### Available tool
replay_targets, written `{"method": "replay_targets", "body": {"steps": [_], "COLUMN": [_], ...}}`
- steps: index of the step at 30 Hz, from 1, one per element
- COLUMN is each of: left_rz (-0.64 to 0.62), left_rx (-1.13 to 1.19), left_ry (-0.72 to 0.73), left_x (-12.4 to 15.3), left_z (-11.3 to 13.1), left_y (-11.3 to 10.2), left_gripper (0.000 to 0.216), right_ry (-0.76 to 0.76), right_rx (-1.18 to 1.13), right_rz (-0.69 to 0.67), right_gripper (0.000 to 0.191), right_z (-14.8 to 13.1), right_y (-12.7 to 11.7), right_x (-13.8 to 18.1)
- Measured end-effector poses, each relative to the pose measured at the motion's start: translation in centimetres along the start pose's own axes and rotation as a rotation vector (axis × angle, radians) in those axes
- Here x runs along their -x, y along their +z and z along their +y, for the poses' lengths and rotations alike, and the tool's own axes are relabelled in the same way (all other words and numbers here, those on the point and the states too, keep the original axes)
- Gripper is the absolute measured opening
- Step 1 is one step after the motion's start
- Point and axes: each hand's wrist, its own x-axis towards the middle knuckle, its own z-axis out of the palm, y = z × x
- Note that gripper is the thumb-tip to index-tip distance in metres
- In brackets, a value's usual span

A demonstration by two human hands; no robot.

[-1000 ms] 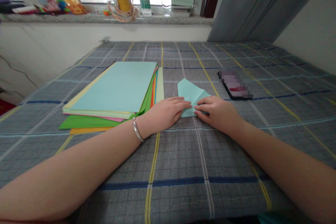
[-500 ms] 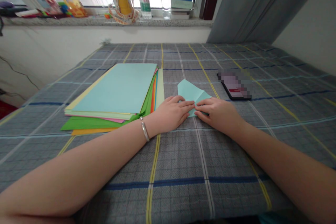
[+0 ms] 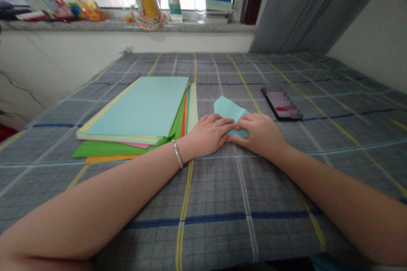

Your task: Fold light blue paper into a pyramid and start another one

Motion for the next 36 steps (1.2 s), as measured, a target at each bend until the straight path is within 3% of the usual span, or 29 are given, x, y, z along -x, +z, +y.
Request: {"method": "replay_targets", "body": {"steps": [5,8,11,17,28,36], "left_rz": [0.000,0.006,-0.010,-0.070,-0.134,-0.137], "left_rx": [0.007,-0.017,-0.051,-0.089,-0.060,-0.042], "left_ry": [-0.013,-0.001,0.018,0.035,0.038,0.031], "left_x": [-0.1,-0.1,0.0,0.2,0.0,0.2], "left_z": [-0.3,-0.4,-0.3,-0.2,-0.4,-0.5], "left_y": [0.3,0.4,0.3,-0.1,0.1,0.1], "left_gripper": [0.039,0.039,0.040,0.044,0.049,0.049], "right_ry": [-0.064,-0.223,-0.374,-0.521,-0.592,-0.550], "right_rx": [-0.008,-0.046,-0.070,-0.124,-0.021,-0.013], "right_rz": [0.010,0.036,0.048,0.011,-0.065,-0.126], "right_gripper": [0.031,0.020,0.021,0.023,0.021,0.023], "right_z": [0.2,0.4,0.6,0.8,0.6,1.6], "right_y": [0.1,0.1,0.0,-0.4,-1.8,-2.2], "right_x": [0.1,0.2,0.1,0.2,0.0,0.7]}}
